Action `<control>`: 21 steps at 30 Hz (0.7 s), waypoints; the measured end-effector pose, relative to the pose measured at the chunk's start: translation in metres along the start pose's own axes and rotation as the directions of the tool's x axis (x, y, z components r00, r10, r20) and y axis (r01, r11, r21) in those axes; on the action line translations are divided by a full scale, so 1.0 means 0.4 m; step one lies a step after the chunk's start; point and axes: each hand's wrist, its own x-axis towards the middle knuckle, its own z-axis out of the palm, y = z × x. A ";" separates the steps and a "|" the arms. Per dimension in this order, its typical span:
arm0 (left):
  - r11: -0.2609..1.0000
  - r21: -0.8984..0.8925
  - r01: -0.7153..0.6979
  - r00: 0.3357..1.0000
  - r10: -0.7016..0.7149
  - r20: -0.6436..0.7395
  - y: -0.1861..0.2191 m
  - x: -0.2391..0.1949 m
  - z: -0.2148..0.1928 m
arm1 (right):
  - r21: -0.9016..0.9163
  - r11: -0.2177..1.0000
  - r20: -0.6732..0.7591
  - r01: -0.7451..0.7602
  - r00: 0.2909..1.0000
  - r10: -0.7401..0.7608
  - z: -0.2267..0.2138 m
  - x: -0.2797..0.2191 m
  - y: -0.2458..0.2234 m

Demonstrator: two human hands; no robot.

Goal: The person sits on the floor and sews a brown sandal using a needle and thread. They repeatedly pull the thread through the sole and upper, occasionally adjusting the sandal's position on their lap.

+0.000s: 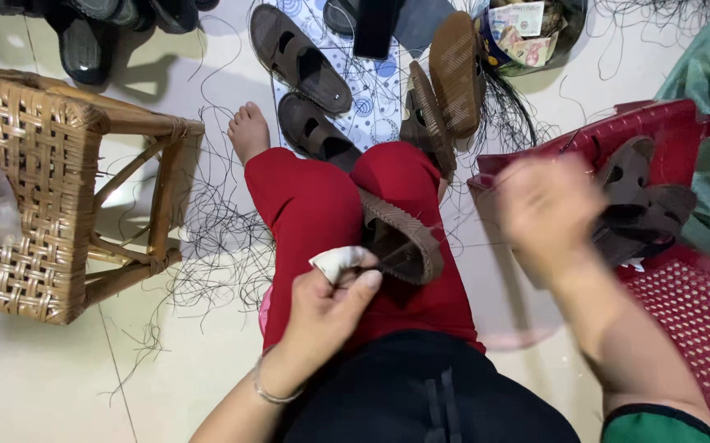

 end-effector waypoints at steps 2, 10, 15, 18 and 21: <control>0.920 0.329 0.213 0.939 -0.286 0.190 -0.015 0.013 -0.048 | 0.795 -0.138 0.581 -0.591 0.675 0.454 0.258 -0.170 -0.124; 0.923 -0.381 -0.050 0.975 0.128 0.182 -0.028 0.049 -0.014 | 0.769 -0.527 0.574 -0.361 0.753 0.321 0.043 -0.067 -0.083; 0.606 -0.783 -0.140 0.956 0.289 0.053 0.007 0.098 -0.109 | 0.512 -0.791 0.171 -0.336 0.942 -0.289 -0.119 0.016 0.010; 0.441 -0.889 -0.126 0.982 0.185 -0.047 -0.085 0.100 -0.189 | 0.422 -0.849 0.197 -0.319 0.946 -0.258 -0.110 0.006 0.014; 0.411 -0.911 -0.036 0.999 -0.006 -0.042 -0.129 0.132 -0.183 | 0.039 -0.982 0.151 -0.184 0.973 -0.177 -0.144 0.020 -0.021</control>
